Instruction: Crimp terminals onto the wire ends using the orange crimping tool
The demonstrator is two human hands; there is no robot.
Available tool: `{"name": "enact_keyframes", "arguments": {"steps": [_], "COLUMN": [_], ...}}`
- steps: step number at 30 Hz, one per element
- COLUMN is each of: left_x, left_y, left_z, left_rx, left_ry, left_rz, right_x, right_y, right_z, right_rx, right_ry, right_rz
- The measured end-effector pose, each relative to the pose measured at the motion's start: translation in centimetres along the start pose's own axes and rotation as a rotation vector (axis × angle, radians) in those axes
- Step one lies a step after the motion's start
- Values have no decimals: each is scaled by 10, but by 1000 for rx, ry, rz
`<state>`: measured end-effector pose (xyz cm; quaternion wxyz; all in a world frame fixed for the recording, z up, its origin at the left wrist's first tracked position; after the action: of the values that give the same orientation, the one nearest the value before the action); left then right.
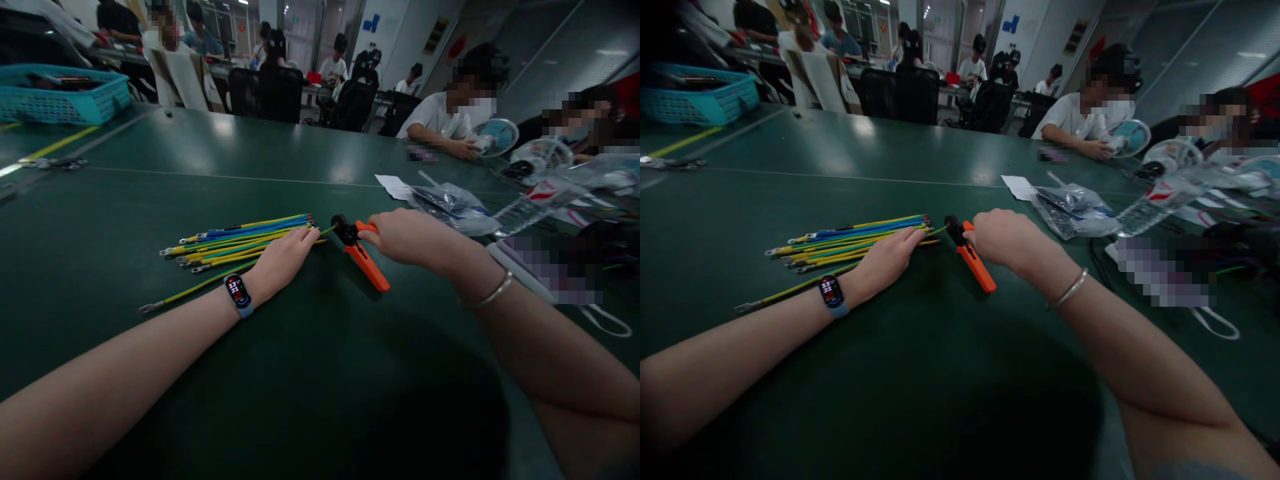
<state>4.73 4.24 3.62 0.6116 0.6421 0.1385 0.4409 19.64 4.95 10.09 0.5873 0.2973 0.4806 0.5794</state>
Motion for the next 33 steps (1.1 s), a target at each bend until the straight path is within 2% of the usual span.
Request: {"name": "enact_keyframes", "arguments": {"steps": [5, 11, 15, 23, 28, 33], "left_x": [-5, -25, -33, -29, -26, -24], "left_y": [4, 16, 19, 18, 18, 11], "left_z": [-4, -1, 3, -9, -13, -21], "left_rx": [40, 130, 137, 91, 165, 196], "left_ry": [15, 10, -47, -14, 18, 69], "left_rz": [-7, -74, -69, 1, 44, 16], "right_x": [10, 6, 5, 5, 4, 3], "right_y": [11, 2, 2, 2, 1, 2], "right_z": [-1, 6, 8, 1, 3, 3], "right_rx": [5, 87, 116, 118, 115, 138], "right_ry": [0, -54, -68, -4, 21, 11], "right_rz": [-65, -92, -77, -34, -12, -39]}}
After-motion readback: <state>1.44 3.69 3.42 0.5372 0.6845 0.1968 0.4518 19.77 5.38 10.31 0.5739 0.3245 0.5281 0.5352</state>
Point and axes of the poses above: each hand's wrist, its own x-axis towards the middle knuckle, its own y-axis out of the back of the hand, z = x × y, the point moved 8 cm from there along x, towards the middle knuckle, and after that the axes turned 3 degrees about -x, right-handed, at the moved point
